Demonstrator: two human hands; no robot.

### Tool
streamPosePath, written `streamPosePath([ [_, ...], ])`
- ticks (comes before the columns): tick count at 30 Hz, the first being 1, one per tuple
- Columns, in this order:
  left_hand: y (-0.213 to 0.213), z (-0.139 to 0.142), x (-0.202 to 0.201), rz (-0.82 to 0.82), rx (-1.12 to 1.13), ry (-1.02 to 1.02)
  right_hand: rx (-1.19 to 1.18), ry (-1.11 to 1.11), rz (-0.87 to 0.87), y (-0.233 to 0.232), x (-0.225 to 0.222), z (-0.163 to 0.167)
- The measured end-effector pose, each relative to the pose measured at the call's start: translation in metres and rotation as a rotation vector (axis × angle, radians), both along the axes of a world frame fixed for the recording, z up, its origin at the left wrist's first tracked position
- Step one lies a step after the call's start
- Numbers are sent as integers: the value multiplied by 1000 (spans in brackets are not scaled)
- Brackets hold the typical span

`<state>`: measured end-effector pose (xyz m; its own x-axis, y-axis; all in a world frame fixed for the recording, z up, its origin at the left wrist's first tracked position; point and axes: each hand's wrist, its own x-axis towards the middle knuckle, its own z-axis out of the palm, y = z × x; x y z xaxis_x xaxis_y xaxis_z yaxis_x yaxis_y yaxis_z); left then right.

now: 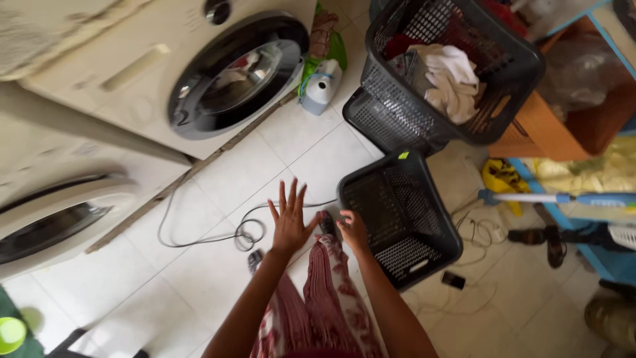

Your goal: The person loads clothes from a laundry basket into a front-loading washing machine drum, then closes the machine door. They then remove clothes from an adjacent washing machine and place them into a basket, pressing the items down and carrying the filled basket.

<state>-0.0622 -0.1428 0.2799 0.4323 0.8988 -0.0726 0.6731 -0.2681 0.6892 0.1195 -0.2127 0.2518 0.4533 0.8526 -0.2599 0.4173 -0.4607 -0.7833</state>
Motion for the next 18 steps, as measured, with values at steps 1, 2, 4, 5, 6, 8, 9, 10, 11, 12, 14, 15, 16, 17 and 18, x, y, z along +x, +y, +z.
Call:
streamPosePath([
  [1,-6,-14,17,0,-17,13,11,-19,20,3,17,-6],
  [2,-12,-31,39,5,-37,23,20,-42,46,7,36,-13],
  [4,-12,-70,81,65,-259,56,-145,-68,52,15,77,-30],
  [5,-14,-90,104,118,-366,41,-235,-87,53,18,101,-40],
  [6,-15,-111,125,182,-460,5,-284,-132,69,21,123,-52],
  [8,-9,-152,161,342,-633,-53,-392,-228,93,24,170,-79],
  [9,-5,-173,176,429,-714,-45,-500,-183,89,24,191,-94],
  [10,-1,-192,189,523,-829,-6,-609,-137,88,23,211,-110],
  [11,5,-211,201,571,-759,15,-715,-92,86,20,226,-127],
  [12,13,-230,215,619,-690,30,-677,-94,71,17,240,-143],
  [14,23,-267,230,734,-642,40,-609,-88,41,6,256,-176],
  [15,23,-284,235,803,-670,27,-565,-72,22,-2,259,-191],
  [16,23,-301,238,786,-691,87,-524,-53,3,-10,260,-205],
  [17,21,-317,238,766,-711,145,-480,-36,-17,-19,259,-217],
  [18,18,-331,240,692,-726,226,-509,-34,-12,-29,257,-228],
])
